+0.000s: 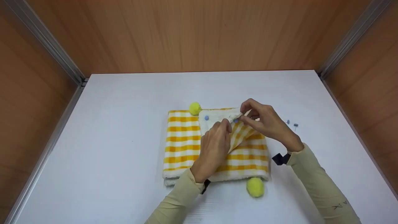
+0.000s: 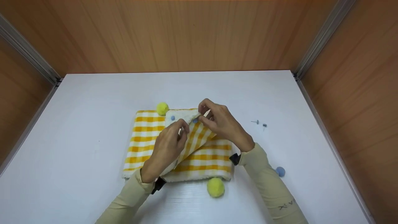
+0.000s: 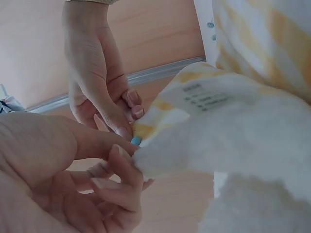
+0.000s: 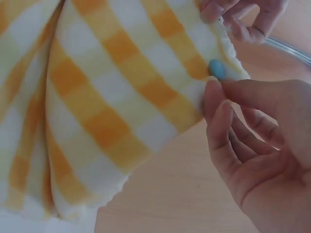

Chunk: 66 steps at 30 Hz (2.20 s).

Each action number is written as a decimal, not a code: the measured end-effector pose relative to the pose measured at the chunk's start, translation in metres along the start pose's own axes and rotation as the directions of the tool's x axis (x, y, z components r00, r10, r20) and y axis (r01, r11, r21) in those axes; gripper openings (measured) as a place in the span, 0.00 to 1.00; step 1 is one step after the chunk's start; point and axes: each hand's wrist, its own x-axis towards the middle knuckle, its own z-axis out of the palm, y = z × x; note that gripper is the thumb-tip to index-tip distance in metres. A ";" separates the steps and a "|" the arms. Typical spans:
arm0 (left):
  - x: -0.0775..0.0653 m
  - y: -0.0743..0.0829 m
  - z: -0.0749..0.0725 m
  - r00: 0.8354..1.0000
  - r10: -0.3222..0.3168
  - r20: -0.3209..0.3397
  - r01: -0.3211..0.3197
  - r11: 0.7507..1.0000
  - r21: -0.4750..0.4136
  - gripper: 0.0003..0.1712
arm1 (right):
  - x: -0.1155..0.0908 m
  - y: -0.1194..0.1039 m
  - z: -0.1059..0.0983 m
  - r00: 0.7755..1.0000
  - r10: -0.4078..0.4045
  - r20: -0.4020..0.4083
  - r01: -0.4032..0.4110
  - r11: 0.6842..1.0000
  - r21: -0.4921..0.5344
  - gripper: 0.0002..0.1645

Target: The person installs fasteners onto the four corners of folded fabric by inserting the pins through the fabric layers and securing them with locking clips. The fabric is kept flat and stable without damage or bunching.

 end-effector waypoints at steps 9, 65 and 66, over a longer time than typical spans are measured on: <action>0.003 -0.013 -0.007 0.996 -0.013 -0.084 0.019 0.998 0.066 0.06 | 0.030 0.004 0.017 0.994 -0.103 0.024 0.103 0.995 0.007 0.03; -0.012 0.007 0.026 0.983 0.184 -0.020 -0.175 0.959 0.223 0.07 | -0.006 0.017 0.029 0.991 -0.030 0.131 0.022 0.998 0.060 0.08; -0.014 0.009 0.027 0.982 0.191 -0.007 -0.185 0.962 0.198 0.07 | -0.012 0.017 0.027 0.993 -0.028 0.117 0.022 0.998 0.055 0.07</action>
